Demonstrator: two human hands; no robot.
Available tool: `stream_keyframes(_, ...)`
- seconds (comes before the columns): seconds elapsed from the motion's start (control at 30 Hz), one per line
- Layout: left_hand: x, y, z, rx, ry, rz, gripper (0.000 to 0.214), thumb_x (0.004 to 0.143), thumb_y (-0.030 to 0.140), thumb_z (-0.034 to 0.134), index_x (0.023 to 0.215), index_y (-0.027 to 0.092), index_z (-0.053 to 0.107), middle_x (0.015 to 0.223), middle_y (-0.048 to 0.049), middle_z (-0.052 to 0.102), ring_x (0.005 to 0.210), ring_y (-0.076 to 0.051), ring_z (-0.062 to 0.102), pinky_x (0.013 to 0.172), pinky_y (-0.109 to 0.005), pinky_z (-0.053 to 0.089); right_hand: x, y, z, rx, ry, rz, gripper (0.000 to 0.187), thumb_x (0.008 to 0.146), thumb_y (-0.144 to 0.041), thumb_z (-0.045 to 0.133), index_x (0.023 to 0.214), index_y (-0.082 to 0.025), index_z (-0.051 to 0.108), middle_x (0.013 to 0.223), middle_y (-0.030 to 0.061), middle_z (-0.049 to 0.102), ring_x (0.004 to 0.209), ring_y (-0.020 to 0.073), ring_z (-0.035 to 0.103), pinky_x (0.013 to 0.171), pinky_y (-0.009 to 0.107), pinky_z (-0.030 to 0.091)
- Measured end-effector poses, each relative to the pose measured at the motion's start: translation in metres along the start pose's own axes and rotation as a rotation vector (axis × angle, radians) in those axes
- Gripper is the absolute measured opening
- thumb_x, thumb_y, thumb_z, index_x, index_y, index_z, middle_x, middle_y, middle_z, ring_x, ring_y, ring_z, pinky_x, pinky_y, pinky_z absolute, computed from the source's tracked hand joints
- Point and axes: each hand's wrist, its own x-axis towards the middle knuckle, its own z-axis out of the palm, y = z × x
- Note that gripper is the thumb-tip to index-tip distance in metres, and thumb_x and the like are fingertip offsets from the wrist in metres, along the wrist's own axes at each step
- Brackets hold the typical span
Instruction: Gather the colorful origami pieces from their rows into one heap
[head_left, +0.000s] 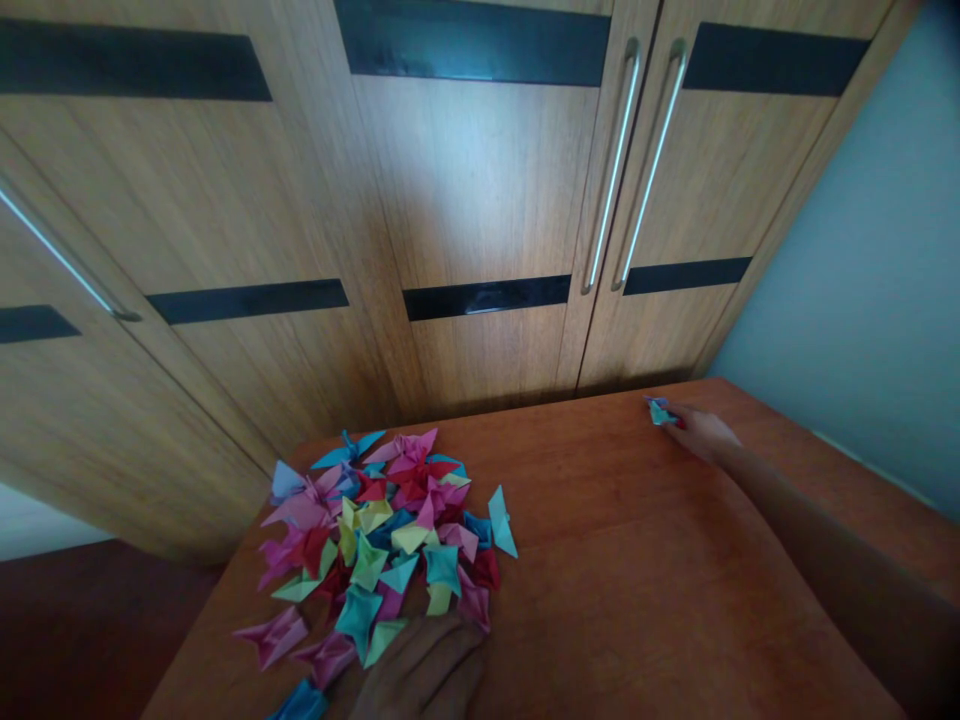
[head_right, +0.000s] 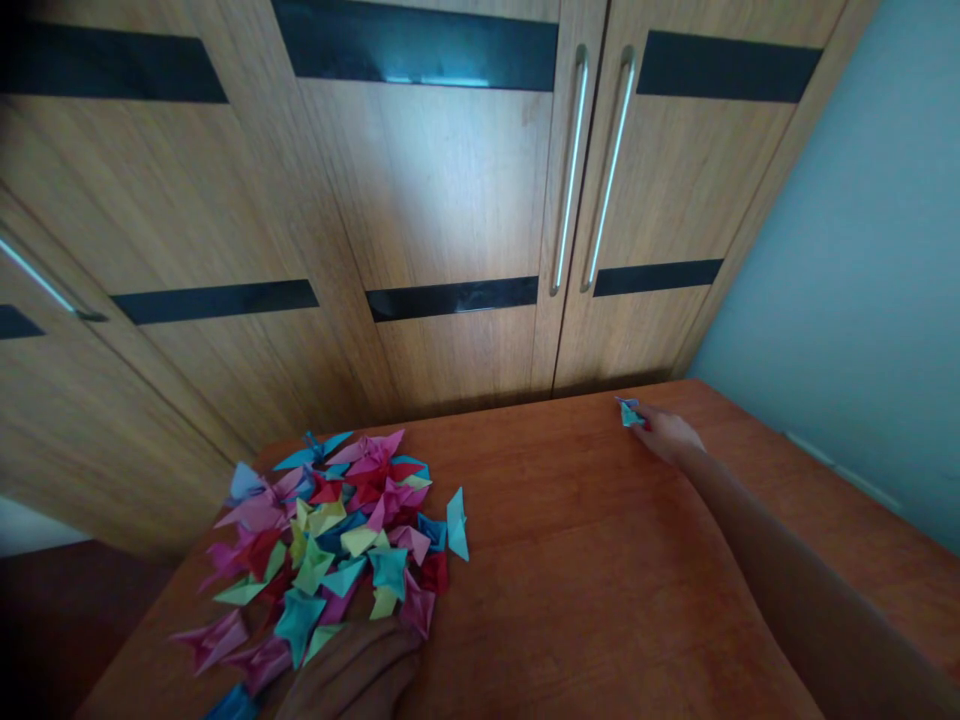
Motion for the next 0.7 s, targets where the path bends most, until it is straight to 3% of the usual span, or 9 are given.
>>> stream_keyframes(0.2,-0.001,0.008,0.000,-0.095,0.019,-0.098,0.028,0.091,0.016,0.042,0.102,0.021,0.066,0.103,-0.0021,0.071,0.098,-0.015,0.064,0.088,-0.025,0.053,-0.047,-0.058,0.001,-0.016,0.096,-0.158,0.042,0.087,-0.043,0.046,0.122,-0.024,0.058,0.124,0.0084,0.059,0.110,0.0260,0.058,0.089,0.037,0.049)
stream_keyframes(0.43,-0.002,0.014,0.004,-0.175,0.035,-0.166,0.026,0.088,0.013,0.042,0.099,0.020,0.065,0.098,-0.0045,0.071,0.094,-0.017,0.064,0.082,-0.030,0.056,-0.095,-0.129,-0.007,-0.042,0.103,-0.249,0.040,0.088,-0.041,0.043,0.123,-0.029,0.056,0.129,0.0063,0.055,0.108,0.0246,0.058,0.078,0.034,0.054)
stream_keyframes(0.57,-0.002,0.015,0.002,-0.217,0.044,-0.194,0.026,0.086,0.011,0.043,0.098,0.019,0.064,0.095,-0.0052,0.070,0.094,-0.017,0.063,0.082,-0.031,0.055,-0.110,-0.160,-0.008,0.092,0.095,-0.261,0.032,0.086,-0.038,0.047,0.113,-0.030,0.063,0.125,0.0040,0.057,0.102,0.0221,0.062,0.078,0.033,0.053)
stream_keyframes(0.7,0.000,0.015,0.000,-0.274,0.015,-0.225,0.027,0.083,0.008,0.042,0.096,0.018,0.064,0.092,-0.0060,0.069,0.090,-0.018,0.062,0.079,-0.031,0.055,-0.118,-0.188,-0.009,0.361,0.082,-0.222,0.023,0.081,-0.036,0.053,0.095,-0.028,0.069,0.110,0.0039,0.065,0.097,0.0214,0.063,0.085,0.033,0.051)
